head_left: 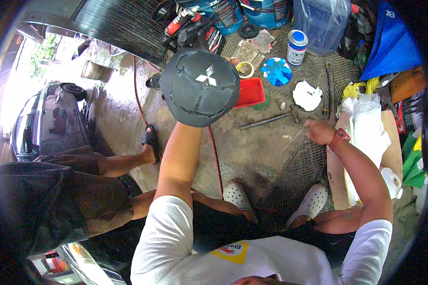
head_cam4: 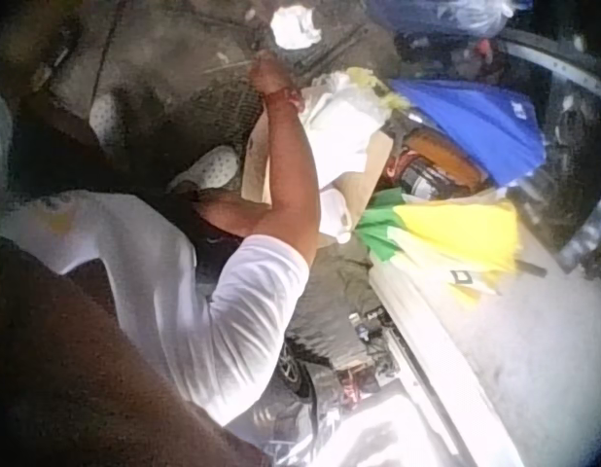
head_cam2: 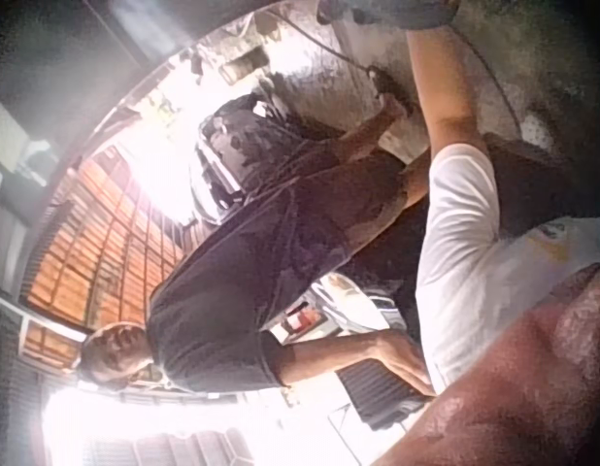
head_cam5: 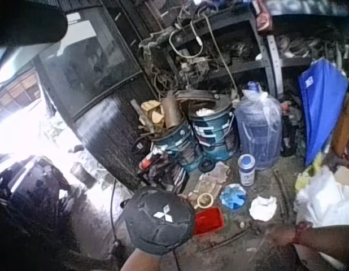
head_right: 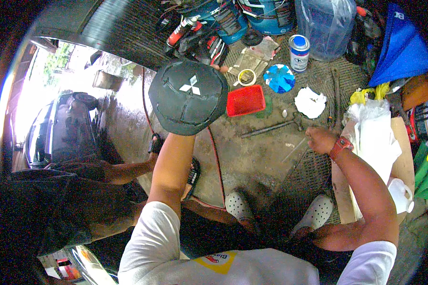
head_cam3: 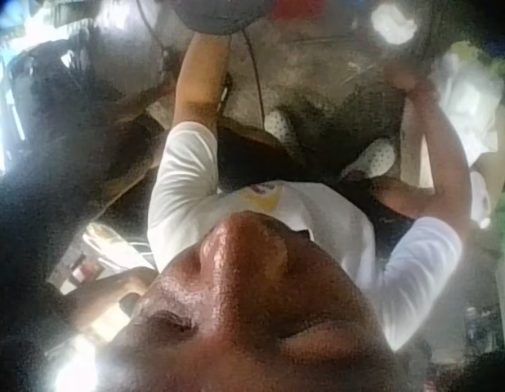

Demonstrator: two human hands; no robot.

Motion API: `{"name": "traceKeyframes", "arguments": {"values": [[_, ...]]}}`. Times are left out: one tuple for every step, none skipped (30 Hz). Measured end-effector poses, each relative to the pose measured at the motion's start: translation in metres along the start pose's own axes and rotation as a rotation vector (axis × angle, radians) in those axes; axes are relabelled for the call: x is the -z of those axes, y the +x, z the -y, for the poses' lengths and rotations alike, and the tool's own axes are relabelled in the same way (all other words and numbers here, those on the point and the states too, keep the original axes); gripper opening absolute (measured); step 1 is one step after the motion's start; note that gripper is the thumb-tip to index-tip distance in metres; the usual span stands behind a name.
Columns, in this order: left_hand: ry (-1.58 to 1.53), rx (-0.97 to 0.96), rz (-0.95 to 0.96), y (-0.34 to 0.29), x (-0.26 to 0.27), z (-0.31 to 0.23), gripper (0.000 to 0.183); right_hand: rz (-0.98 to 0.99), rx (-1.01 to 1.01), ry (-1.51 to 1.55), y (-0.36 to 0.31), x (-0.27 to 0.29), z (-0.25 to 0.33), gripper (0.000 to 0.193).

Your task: The person prepares a repair by pouring liquid from a jug into a tray, cutting pieces of fiberglass mat with scissors, and applying them to a plastic car component with a brush.

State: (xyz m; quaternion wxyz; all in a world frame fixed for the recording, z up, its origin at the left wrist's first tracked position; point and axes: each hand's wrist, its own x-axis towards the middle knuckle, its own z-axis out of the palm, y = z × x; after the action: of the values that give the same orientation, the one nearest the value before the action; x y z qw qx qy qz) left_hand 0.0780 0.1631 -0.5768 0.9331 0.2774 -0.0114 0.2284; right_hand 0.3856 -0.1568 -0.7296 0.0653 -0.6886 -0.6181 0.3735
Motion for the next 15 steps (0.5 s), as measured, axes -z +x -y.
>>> {"name": "traceKeyframes", "arguments": {"values": [[0.149,-0.015,-0.026,0.001,0.0,-0.001,0.061,-0.009,0.006,-0.007,0.0,-0.001,-0.003,0.039],[0.298,-0.03,-0.053,0.003,-0.001,-0.003,0.061,-0.018,0.013,-0.014,0.001,-0.003,-0.006,0.038],[0.321,-0.056,-0.083,0.005,-0.005,0.0,0.06,-0.025,0.016,-0.025,0.0,-0.003,-0.01,0.038],[0.348,-0.08,-0.12,0.004,-0.011,0.002,0.059,-0.029,0.01,-0.048,0.0,-0.003,-0.008,0.038],[0.253,-0.114,-0.163,-0.001,-0.017,0.011,0.058,-0.031,0.006,-0.073,0.0,-0.003,-0.006,0.037],[0.197,-0.117,-0.154,-0.006,-0.016,0.012,0.057,-0.031,0.015,-0.097,0.003,-0.004,-0.001,0.037],[0.145,-0.116,-0.141,-0.009,-0.016,0.013,0.056,-0.052,0.041,-0.106,0.008,-0.008,-0.002,0.036],[0.124,-0.08,-0.072,-0.011,-0.007,0.012,0.054,-0.071,0.069,-0.116,0.006,-0.012,-0.004,0.036],[0.124,-0.043,-0.006,-0.011,-0.006,0.005,0.053,-0.099,0.113,-0.118,0.01,-0.018,-0.007,0.035],[0.477,-0.092,-0.054,-0.003,-0.016,0.011,0.052,-0.159,0.155,-0.137,0.006,-0.019,-0.023,0.034],[0.837,-0.141,-0.114,0.004,-0.034,0.021,0.051,-0.219,0.206,-0.149,0.003,-0.021,-0.035,0.034],[0.811,-0.161,-0.154,0.006,-0.035,0.026,0.05,-0.175,0.142,-0.16,0.003,-0.021,-0.039,0.034],[0.787,-0.178,-0.206,0.004,-0.034,0.03,0.049,-0.126,0.079,-0.165,0.005,-0.023,-0.035,0.034],[0.386,-0.158,-0.187,0.0,-0.023,0.027,0.048,-0.123,0.073,-0.192,0.007,-0.025,-0.031,0.035],[-0.013,-0.143,-0.189,-0.006,-0.014,0.024,0.046,-0.12,0.066,-0.212,0.007,-0.025,-0.024,0.035]]}}
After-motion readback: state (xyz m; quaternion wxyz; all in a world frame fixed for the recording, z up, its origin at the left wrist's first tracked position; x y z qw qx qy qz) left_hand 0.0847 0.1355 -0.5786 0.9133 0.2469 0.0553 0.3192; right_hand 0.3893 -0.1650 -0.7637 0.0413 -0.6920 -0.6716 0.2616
